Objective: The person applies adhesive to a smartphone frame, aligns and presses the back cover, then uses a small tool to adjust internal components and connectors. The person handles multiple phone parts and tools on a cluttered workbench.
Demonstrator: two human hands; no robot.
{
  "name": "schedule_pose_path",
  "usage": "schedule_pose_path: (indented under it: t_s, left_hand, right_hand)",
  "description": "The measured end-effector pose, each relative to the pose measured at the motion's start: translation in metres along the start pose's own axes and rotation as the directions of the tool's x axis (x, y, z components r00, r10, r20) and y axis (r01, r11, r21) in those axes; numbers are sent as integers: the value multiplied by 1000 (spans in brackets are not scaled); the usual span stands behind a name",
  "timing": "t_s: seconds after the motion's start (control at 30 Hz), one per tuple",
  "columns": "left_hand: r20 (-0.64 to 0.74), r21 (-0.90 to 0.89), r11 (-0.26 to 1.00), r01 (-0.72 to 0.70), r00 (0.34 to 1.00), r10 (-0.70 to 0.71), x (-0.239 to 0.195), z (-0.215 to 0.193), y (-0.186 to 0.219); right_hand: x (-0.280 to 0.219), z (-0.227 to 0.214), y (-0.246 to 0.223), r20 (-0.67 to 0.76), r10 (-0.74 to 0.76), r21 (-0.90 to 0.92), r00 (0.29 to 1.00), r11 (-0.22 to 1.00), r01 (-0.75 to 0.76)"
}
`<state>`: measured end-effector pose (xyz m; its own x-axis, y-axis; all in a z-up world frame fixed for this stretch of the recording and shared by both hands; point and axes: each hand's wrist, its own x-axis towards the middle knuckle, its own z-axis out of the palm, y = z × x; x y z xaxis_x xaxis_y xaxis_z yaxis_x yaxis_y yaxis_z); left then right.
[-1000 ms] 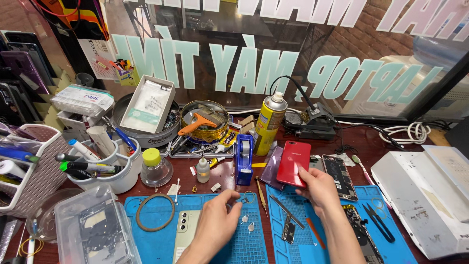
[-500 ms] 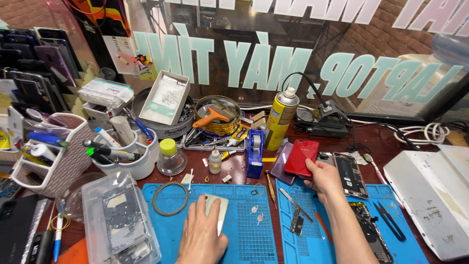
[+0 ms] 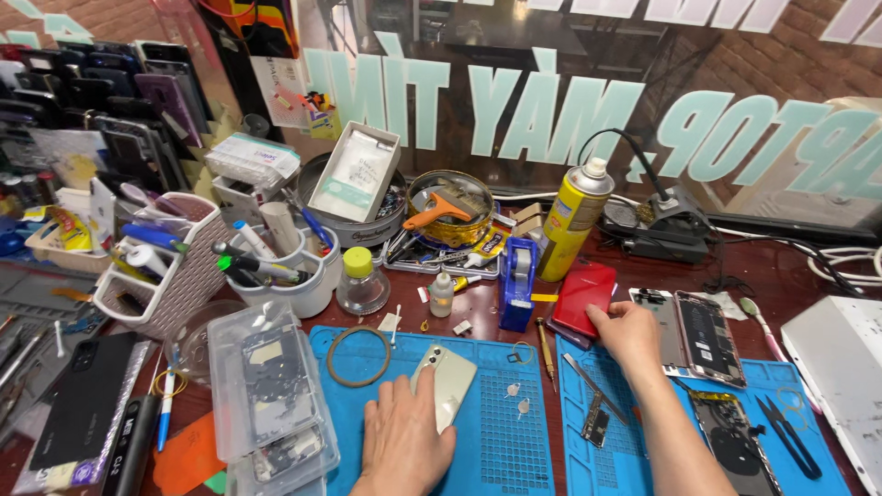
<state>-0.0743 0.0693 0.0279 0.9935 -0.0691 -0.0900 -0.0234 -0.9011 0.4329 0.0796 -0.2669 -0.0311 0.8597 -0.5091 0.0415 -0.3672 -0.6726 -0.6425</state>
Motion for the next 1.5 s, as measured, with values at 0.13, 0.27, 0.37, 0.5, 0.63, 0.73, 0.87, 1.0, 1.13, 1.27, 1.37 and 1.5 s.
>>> schedule_pose_path:
  t_s: [0.13, 0.27, 0.37, 0.5, 0.63, 0.73, 0.87, 1.0, 1.13, 1.27, 1.37, 1.5]
  left_hand:
    - [-103, -18, 996, -84, 991, 82, 4, 3, -8]
    - [-109, -29, 992, -124, 987, 120, 15, 6, -5]
    - [-87, -22, 991, -130, 988, 128, 17, 4, -3]
    - [-78, -37, 987, -153, 986, 150, 12, -4, -5]
    - [-126, -61, 988, -139, 983, 130, -3, -35, -25]
    - [-341, 66, 997, -30, 939, 51, -10, -76, -60]
    - [-234, 209, 907, 366, 919, -317, -5, -117, -82]
    - [-161, 117, 903, 414, 905, -394, 2, -129, -80]
    - [-258, 64, 956, 287, 930, -262, -11, -127, -70]
    - [-300, -25, 1000, 2, 954, -10, -24, -103, -31]
    - [-289, -148, 960, -239, 938, 189, -27, -76, -1]
    - [-353, -320, 835, -447, 874, 333, -15, -46, 2]
  right_hand:
    - [-2, 7, -4, -21, -95, -119, 995, 989, 92]
    - [-22, 1, -16, -38, -111, -256, 993, 962, 98]
    - [-34, 0, -39, -19, -128, -356, 992, 928, 113]
    - [-52, -13, -60, -13, -151, -411, 988, 902, 133]
    - [-89, -27, -79, -157, -289, -336, 944, 915, 224]
    - [-125, -23, -103, -97, -431, -137, 897, 899, 417]
    - [-184, 1, -141, 227, -556, -245, 799, 762, 600]
    - [-218, 20, -164, 414, -392, -290, 822, 799, 527]
    - [-222, 25, -157, 226, -623, 152, 748, 782, 605]
    - [-226, 33, -145, 773, -364, 614, 519, 635, -469]
    - [-231, 23, -128, 763, -415, 642, 495, 394, -658]
    - [-211, -9, -100, 738, -256, 657, 624, 482, -580]
